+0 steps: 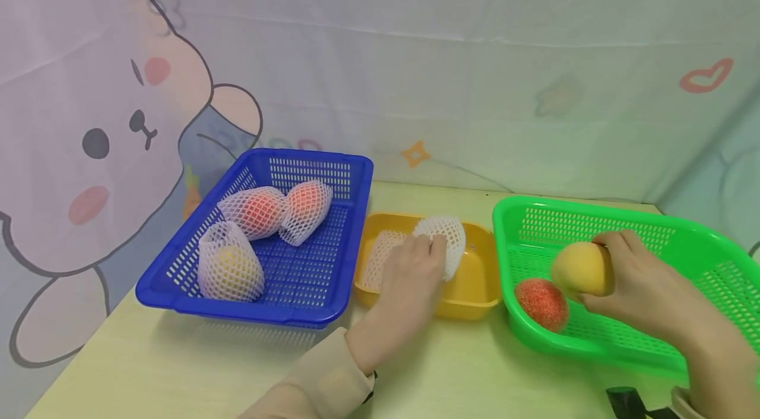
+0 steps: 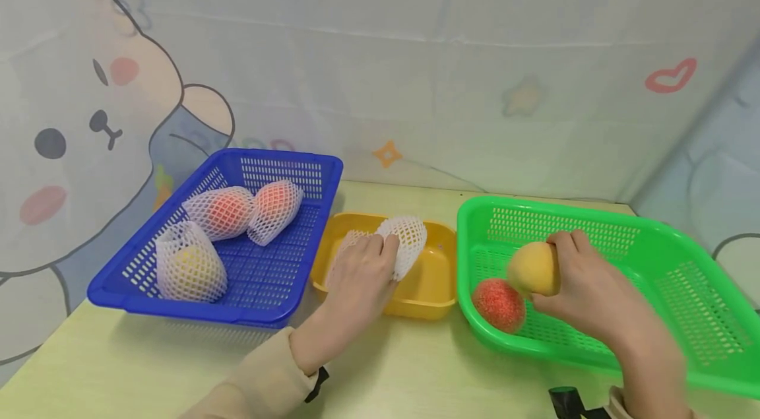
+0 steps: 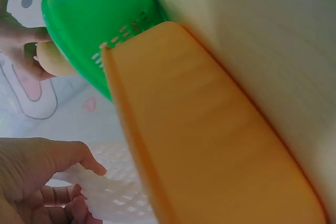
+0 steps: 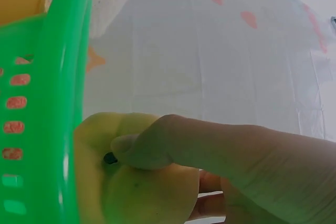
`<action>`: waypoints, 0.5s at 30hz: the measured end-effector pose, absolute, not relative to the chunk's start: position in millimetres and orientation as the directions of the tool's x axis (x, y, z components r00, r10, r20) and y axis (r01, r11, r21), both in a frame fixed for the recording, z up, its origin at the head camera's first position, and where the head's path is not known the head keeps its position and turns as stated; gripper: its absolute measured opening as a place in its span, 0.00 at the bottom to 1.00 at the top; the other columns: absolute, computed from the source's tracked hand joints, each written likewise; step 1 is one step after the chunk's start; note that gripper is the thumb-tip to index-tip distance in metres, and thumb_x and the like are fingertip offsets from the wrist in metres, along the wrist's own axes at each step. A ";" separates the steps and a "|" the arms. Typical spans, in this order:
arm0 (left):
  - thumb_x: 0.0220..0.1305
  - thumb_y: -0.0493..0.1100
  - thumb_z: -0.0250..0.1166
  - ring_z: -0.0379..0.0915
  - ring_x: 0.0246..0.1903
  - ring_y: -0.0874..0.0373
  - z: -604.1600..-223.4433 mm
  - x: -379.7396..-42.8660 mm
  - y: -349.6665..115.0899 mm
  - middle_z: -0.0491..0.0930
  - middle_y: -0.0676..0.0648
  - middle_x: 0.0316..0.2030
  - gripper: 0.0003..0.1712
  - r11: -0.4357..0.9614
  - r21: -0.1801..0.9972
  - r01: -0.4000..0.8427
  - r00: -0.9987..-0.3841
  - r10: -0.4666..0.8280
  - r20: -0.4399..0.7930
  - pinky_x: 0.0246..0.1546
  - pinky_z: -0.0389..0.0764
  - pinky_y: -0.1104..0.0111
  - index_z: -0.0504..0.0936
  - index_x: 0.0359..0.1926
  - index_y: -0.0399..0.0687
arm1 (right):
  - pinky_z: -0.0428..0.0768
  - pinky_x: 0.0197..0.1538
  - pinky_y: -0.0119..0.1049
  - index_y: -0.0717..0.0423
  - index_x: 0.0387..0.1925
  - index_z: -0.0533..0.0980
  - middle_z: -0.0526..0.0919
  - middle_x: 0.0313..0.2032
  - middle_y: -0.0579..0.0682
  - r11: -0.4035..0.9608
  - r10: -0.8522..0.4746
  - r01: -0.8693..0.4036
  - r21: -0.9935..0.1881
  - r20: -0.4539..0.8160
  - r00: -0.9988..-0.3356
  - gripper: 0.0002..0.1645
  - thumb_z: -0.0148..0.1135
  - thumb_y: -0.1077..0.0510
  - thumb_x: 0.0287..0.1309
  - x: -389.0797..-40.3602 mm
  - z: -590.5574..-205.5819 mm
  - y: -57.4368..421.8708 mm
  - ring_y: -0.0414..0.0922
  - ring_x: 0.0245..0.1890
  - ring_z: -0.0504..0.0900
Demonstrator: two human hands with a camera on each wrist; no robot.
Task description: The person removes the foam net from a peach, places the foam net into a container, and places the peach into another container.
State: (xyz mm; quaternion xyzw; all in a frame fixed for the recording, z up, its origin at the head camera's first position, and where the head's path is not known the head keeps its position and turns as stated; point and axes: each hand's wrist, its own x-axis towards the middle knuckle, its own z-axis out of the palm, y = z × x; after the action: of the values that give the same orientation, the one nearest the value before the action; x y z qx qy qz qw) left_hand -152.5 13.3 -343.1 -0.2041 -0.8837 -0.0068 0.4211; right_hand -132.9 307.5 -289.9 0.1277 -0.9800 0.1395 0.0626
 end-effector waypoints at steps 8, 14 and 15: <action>0.47 0.33 0.67 0.63 0.19 0.61 -353.0 -163.1 15.3 0.71 0.53 0.19 0.12 0.918 -0.190 0.348 -0.576 0.370 0.729 0.17 0.60 0.75 0.71 0.28 0.49 | 0.68 0.28 0.36 0.65 0.54 0.64 0.69 0.43 0.59 0.943 -0.215 -0.241 -0.232 0.132 -0.968 0.43 0.74 0.50 0.39 -131.4 -291.3 313.2 0.47 0.31 0.72; 0.45 0.33 0.67 0.62 0.19 0.62 -360.1 -169.9 17.2 0.69 0.53 0.18 0.13 0.909 -0.208 0.361 -0.542 0.386 0.746 0.17 0.57 0.76 0.70 0.27 0.50 | 0.66 0.26 0.36 0.67 0.50 0.63 0.69 0.39 0.58 0.968 -0.164 -0.167 -0.188 0.033 -0.986 0.42 0.72 0.48 0.41 -129.2 -289.5 319.2 0.46 0.28 0.70; 0.45 0.33 0.66 0.62 0.19 0.62 -361.2 -171.2 17.8 0.69 0.53 0.18 0.13 0.907 -0.217 0.360 -0.535 0.391 0.749 0.17 0.56 0.76 0.70 0.27 0.50 | 0.66 0.26 0.37 0.68 0.50 0.62 0.69 0.38 0.59 0.971 -0.157 -0.157 -0.182 0.015 -0.988 0.42 0.71 0.47 0.40 -129.6 -289.2 320.4 0.47 0.27 0.70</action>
State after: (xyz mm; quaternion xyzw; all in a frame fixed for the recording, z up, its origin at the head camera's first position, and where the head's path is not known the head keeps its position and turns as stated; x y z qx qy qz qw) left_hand -171.2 17.8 -361.2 -0.2145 -0.8758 0.0179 0.4320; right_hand -129.6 320.4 -289.2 0.0789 -0.9926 0.0918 0.0003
